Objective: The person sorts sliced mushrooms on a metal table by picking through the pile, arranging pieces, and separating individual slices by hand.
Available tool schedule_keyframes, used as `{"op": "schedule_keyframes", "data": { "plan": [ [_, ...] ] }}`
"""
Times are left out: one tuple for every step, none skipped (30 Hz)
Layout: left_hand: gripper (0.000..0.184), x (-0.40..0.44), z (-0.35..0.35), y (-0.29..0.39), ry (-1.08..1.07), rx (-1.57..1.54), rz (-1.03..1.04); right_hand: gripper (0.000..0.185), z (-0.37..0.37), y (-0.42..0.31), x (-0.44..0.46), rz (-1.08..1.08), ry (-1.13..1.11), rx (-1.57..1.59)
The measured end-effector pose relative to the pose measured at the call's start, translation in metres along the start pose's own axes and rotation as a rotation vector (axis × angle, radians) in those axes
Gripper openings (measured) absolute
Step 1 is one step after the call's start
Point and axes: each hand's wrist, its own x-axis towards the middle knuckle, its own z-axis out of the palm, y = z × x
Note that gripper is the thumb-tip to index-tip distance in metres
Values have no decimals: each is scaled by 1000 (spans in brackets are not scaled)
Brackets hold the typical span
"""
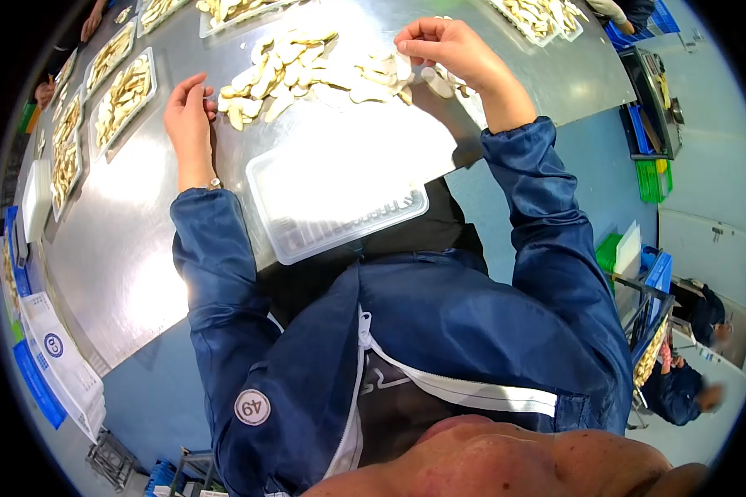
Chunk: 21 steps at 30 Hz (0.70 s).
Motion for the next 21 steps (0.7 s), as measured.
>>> {"op": "schedule_keyframes", "data": {
  "plan": [
    [21,0,0,0,-1,1,-7,21,-4,3,-2,4,-2,-5],
    [20,1,0,-1,-2,0,-14,22,-9,7,-4,8,-3,-12],
    [20,2,-1,-3,-7,-12,-15,22,-16,11,-8,14,-6,-20],
    [20,2,0,-3,-4,-10,-22,22,-22,14,-14,30,16,-85],
    [20,1,1,-2,0,-7,-28,22,-30,16,-22,44,36,-148],
    [19,1,1,-1,6,-2,-34,22,-38,18,-28,57,56,-210],
    [19,0,1,0,1,1,-27,26,-45,20,-30,107,22,-232],
    [19,1,1,-1,0,0,-28,26,-46,24,-31,40,83,-336],
    [19,2,0,-2,-1,-1,-27,26,-46,27,-32,-28,144,-439],
    [19,2,0,-3,-2,-1,-27,26,-45,26,-33,-97,205,-542],
    [19,3,0,-4,-3,-6,-24,26,-42,25,-30,-180,255,-654],
    [19,3,0,-4,-3,-9,-21,26,-35,24,-27,-191,236,-587],
    [19,3,-1,-4,-4,-11,-16,25,-22,14,-22,-202,219,-518],
    [19,3,-1,-3,-3,-3,-13,25,-8,7,-16,-215,203,-451],
    [19,2,-1,-3,-2,4,-10,25,11,6,-8,-226,128,-410],
    [19,3,-1,-3,-1,9,-8,26,30,5,0,-237,52,-370],
    [19,3,-1,-3,-1,-1,-5,27,47,-2,4,-220,52,-506],
    [20,3,-1,-4,2,-11,-2,27,62,-9,5,-203,50,-643],
    [20,3,-1,-3,6,-22,-1,27,72,-15,5,-197,98,-716],
    [20,2,-1,-2,7,-24,-5,27,77,-16,9,-186,77,-771],
    [20,1,-1,-2,7,-27,-9,26,81,-16,12,-174,56,-826]
  ]
}}
